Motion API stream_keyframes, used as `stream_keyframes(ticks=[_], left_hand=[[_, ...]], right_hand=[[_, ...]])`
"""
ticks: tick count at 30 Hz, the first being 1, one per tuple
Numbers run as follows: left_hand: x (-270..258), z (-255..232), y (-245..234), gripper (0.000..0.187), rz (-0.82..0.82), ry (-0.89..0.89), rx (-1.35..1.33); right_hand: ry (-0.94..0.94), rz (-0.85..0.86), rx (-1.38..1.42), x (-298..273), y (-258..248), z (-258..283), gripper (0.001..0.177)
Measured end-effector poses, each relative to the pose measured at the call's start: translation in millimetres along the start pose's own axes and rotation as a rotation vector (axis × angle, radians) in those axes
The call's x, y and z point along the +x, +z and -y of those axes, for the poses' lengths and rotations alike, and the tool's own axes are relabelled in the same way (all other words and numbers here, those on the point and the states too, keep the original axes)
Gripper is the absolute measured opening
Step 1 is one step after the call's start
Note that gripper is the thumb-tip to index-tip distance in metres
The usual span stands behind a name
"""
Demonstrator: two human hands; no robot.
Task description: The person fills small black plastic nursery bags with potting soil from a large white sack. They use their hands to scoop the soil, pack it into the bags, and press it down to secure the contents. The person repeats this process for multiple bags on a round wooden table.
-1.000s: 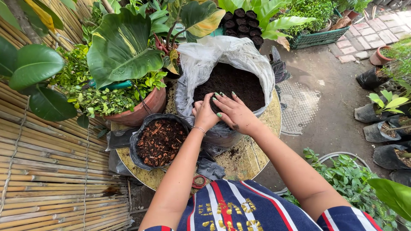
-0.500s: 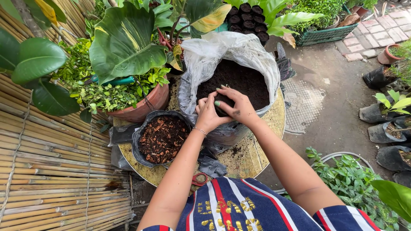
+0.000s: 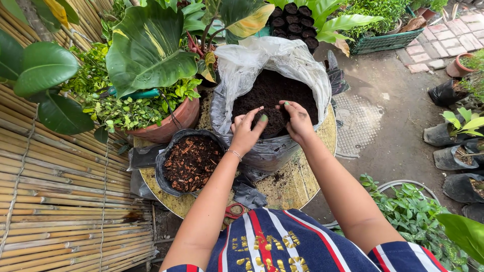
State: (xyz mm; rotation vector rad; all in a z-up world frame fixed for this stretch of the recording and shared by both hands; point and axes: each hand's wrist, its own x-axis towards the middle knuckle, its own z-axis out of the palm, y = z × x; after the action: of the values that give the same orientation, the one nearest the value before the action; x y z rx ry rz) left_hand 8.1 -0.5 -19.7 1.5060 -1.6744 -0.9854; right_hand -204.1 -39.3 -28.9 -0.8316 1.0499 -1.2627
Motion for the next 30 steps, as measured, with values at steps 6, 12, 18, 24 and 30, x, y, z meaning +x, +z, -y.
stream_keyframes(ticks=[6,12,18,24,30], left_hand=[[9,8,9,0.041,-0.182,-0.002,-0.110],[7,-8,-2,0.032,-0.180,0.141,-0.294],[6,-7,-1,0.018,-0.408,0.458,-0.228],[1,-8,-8,0.032,-0.348,0.258,-0.332],[7,15,1,0.024,-0.295,0.274,-0.254]], right_hand=[[-0.346,-0.006,-0.780,-24,6,17,0.036],[-0.567,0.073,-0.898,-72,31,32,0.053],[-0.822,0.241,-1.425,-100,54,39,0.071],[-0.857,0.251,-1.581,-97,55,41,0.071],[-0.873,0.260,-1.645,-108,66,45,0.071]])
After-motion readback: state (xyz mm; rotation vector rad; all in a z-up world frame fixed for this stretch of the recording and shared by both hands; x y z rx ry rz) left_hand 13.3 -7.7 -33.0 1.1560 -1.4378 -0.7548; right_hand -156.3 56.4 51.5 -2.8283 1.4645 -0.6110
